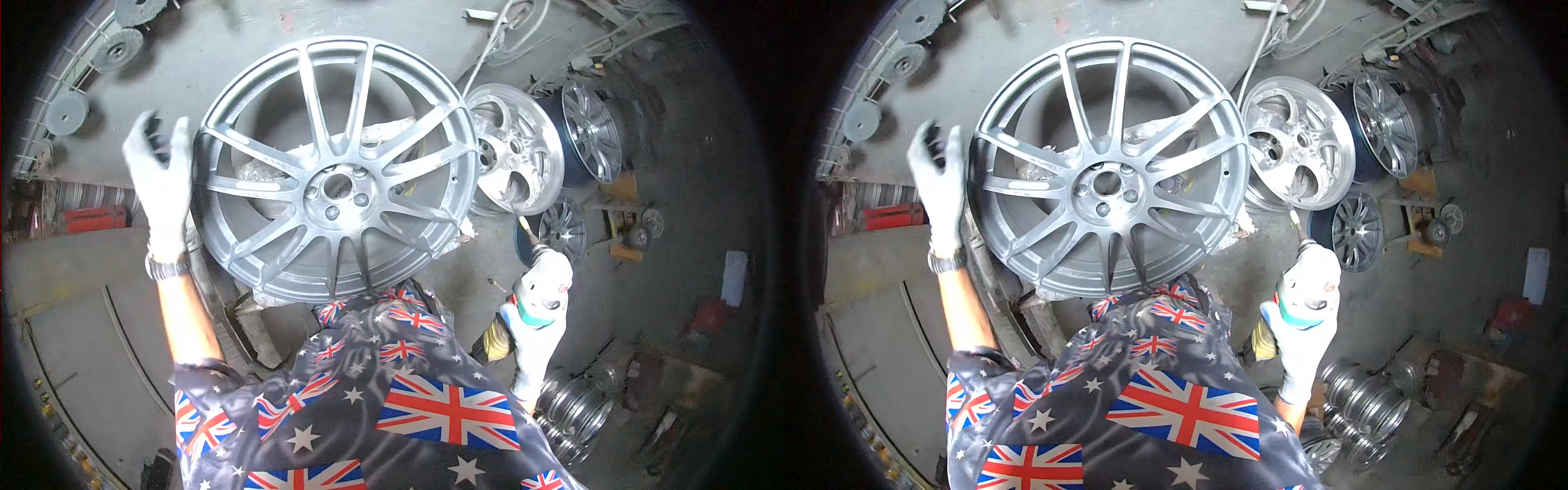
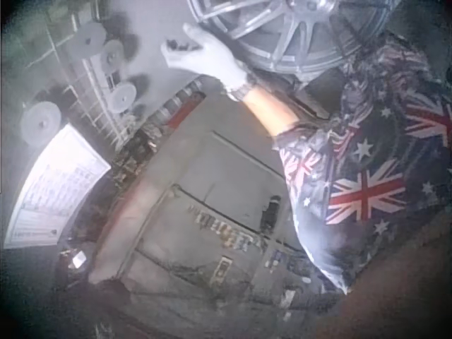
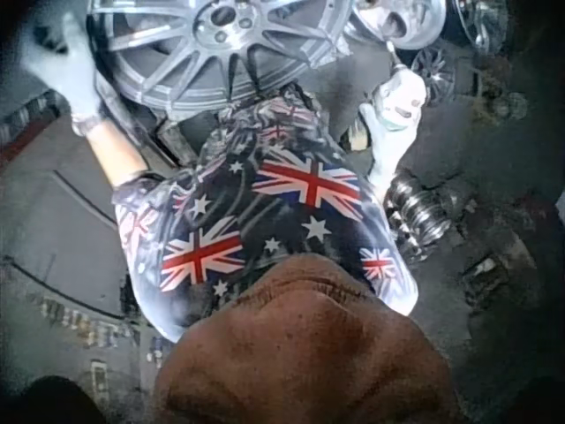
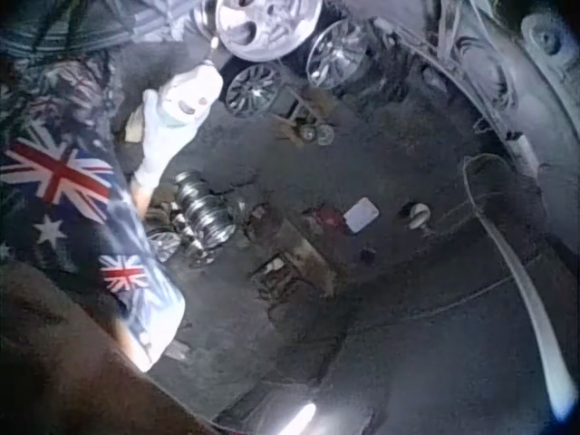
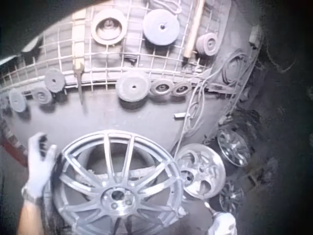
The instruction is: The person applies masking tape to the rim of a silver car wheel using a handheld tool. They then use a power drill with a brush attachment to clean or polish the wheel's surface, moving the tool along the spokes and rim.
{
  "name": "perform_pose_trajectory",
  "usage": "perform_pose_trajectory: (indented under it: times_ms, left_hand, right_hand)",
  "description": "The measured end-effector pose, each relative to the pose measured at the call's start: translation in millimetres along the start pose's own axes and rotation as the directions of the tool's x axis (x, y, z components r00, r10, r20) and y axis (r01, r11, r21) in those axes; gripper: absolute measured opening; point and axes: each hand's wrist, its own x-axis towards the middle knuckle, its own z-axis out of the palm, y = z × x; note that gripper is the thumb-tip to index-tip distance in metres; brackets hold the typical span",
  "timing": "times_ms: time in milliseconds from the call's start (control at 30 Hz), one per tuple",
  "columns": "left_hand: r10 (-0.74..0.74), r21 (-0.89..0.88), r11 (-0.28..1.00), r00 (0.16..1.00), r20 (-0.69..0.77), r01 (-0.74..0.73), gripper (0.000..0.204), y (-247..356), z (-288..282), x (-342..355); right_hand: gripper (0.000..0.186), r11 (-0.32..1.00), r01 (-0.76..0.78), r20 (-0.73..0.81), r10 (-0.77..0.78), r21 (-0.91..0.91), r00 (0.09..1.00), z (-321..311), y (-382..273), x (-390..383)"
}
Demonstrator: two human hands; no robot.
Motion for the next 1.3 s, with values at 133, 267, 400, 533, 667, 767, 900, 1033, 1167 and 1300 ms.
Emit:
perform_pose_trajectory:
  times_ms: [133,267,400,533,667,767,900,1033,1167,1300]
  left_hand:
    - [0.005,0.042,0.999,0.905,0.425,-0.025,0.044,-19.9,11.3,1.7]
    - [-0.146,0.053,0.989,0.837,0.528,0.139,0.044,-15.1,20.9,6.9]
    - [-0.042,-0.171,0.979,0.927,0.372,0.113,0.045,-51.2,39.8,-19.7]
    - [-0.059,-0.167,0.979,0.941,0.334,0.120,0.044,-50.6,41.4,-26.2]
    - [-0.065,-0.178,0.977,0.961,0.270,0.117,0.044,-47.1,49.4,-32.0]
    - [-0.072,-0.127,0.987,0.977,0.200,0.099,0.045,-50.3,49.0,-37.8]
    - [-0.127,-0.078,0.986,0.972,0.199,0.145,0.044,-97.9,42.6,-56.4]
    - [-0.152,-0.127,0.978,0.983,0.100,0.164,0.045,-83.0,35.2,-111.2]
    - [-0.517,-0.135,0.848,0.856,0.006,0.513,0.054,-58.1,21.6,-209.5]
    - [-0.679,-0.221,0.719,0.733,-0.021,0.659,0.069,-28.9,37.7,-327.2]
  right_hand:
    - [0.078,1.000,-0.003,0.049,0.001,0.025,0.999,-3.7,-7.6,-1.9]
    - [0.079,0.999,0.032,0.051,-0.034,0.028,0.998,-10.6,-9.5,-13.1]
    - [0.082,1.000,0.028,0.089,-0.027,-0.008,0.996,-15.6,-1.7,-12.7]
    - [0.086,0.994,0.087,0.139,-0.077,-0.071,0.987,-20.1,1.3,-12.3]
    - [0.089,0.974,0.131,0.186,-0.096,-0.187,0.978,-31.3,13.2,-6.2]
    - [0.091,0.915,0.266,0.235,-0.198,-0.305,0.952,-41.2,23.8,-8.6]
    - [0.081,0.890,0.286,0.267,-0.197,-0.354,0.943,-55.6,32.7,-13.0]
    - [0.090,0.917,0.232,0.205,-0.171,-0.324,0.964,-73.4,77.0,-14.3]
    - [0.086,0.940,0.163,0.164,-0.118,-0.300,0.979,-81.9,84.0,-10.3]
    - [0.084,0.982,0.085,0.155,-0.059,-0.169,0.986,-80.0,73.2,0.5]
